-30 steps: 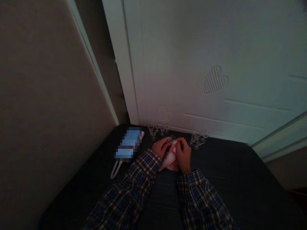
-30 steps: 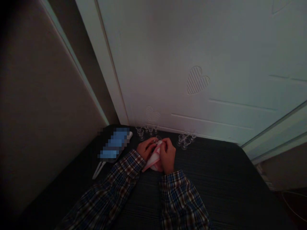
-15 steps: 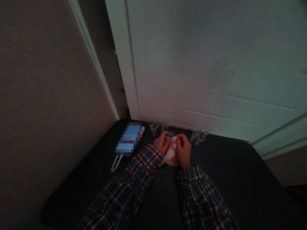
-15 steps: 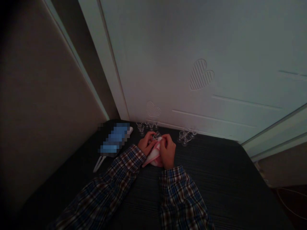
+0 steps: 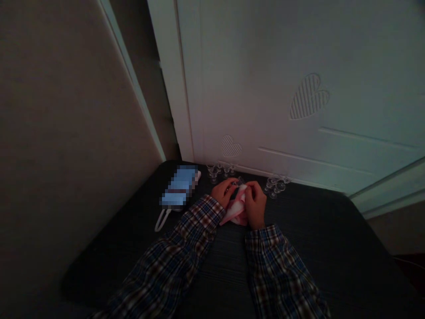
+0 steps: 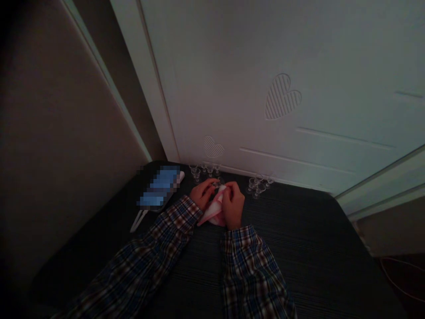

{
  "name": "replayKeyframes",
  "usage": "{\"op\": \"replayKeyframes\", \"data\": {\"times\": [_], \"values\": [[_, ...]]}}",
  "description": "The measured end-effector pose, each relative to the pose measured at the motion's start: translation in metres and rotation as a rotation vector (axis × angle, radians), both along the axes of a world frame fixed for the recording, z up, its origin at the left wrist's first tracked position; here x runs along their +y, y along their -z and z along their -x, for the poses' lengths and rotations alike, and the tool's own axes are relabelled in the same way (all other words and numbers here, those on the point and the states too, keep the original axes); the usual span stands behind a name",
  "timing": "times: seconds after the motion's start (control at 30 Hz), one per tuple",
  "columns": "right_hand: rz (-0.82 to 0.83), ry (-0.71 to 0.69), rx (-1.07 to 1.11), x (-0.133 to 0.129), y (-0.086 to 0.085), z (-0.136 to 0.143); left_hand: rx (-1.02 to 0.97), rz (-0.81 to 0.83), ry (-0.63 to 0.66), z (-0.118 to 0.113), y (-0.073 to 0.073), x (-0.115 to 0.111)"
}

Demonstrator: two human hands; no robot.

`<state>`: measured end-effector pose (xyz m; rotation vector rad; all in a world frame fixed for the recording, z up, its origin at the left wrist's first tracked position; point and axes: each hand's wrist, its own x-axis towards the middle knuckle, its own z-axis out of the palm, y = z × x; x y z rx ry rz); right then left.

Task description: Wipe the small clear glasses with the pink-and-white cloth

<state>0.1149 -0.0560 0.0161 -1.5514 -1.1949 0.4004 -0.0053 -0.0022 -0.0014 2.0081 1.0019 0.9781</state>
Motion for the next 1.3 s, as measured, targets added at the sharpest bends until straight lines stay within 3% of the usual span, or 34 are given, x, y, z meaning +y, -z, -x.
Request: {"op": "replayKeyframes", "data": {"times": [0.37, 0.77, 1.0, 1.3], "values": [[0.002, -0.006, 0.008, 0.0002, -0.0026, -0.0006, 0.065, 0.030, -0.048, -0.0005, 0.0050, -0.0013], [-0.012, 0.012, 0.021, 0.0007, -0.0006, -0.0007, -0.027, -0.025, 0.065, -0.0023, 0.0000, -0.0002], [0.011, -0.029, -0.014, 0.0002, -0.0033, 0.0013, 0.063, 0.091, -0.016, -0.0024, 0.0015, -0.0020], [0.009, -0.025, -0.007, 0.0001, -0.0021, 0.0005, 0.034, -0.022, 0.034, -0.0021, -0.0017, 0.0011]]}}
